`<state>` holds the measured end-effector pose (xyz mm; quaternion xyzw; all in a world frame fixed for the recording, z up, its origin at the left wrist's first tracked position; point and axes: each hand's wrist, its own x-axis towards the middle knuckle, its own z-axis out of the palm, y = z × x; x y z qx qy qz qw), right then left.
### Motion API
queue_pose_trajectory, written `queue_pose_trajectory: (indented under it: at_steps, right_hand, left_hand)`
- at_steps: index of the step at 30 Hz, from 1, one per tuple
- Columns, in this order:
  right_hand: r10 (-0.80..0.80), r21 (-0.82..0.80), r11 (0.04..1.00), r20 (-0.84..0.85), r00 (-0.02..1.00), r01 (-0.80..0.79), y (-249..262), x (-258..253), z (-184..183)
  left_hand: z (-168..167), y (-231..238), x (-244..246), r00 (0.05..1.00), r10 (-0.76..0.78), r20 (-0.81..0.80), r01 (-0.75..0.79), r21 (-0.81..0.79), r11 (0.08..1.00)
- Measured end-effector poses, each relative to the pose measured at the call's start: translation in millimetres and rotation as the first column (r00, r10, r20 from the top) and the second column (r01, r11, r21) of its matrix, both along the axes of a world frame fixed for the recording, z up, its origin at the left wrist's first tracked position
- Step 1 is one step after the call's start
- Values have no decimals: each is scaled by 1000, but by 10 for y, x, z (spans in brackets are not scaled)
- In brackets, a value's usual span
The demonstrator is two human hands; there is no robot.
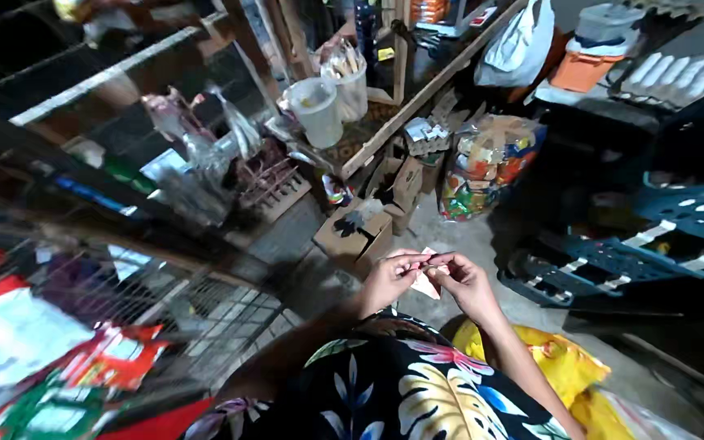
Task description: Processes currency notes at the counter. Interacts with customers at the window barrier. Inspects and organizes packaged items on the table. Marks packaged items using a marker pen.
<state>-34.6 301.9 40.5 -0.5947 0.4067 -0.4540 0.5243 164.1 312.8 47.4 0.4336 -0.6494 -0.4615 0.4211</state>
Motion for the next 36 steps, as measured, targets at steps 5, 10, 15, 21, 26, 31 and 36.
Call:
queue_pose_trajectory:
  at_steps: [5, 10, 15, 21, 26, 31, 36]
  right_hand:
    - [-53, 34, 998, -23, 998, 53, -877, -89, 62]
    - [-128, -5, 992, -69, 989, 128, -1570, -214, 31]
    - [-157, -76, 986, -126, 979, 148, -2344, -437, 57]
    - [-71, -207, 978, -153, 986, 38, -3516, -806, 84]
    - [118, -224, 960, -225, 967, -170, -4430, -1112, 281]
    - [255, -172, 937, -260, 931, -304, -5123, -996, 386]
    - [326, -117, 928, -212, 921, -355, -5670, -592, 489]
  left_hand:
    - [85, -1054, -26, 993, -118, 21, 119, -38, 992]
    - [149, -1942, -242, 994, -105, 14, 104, 98, 990]
    - [94, -2685, -528, 994, -14, -107, 24, 101, 995]
    - [314, -3567, -827, 989, 100, 108, -120, 192, 974]
    - [319, -4132, -1085, 968, 241, 73, -252, 253, 934]
    - [451, -4511, -1079, 911, 408, 54, -408, 255, 877]
    - [442, -4843, -784, 827, 554, -95, -534, 171, 828]
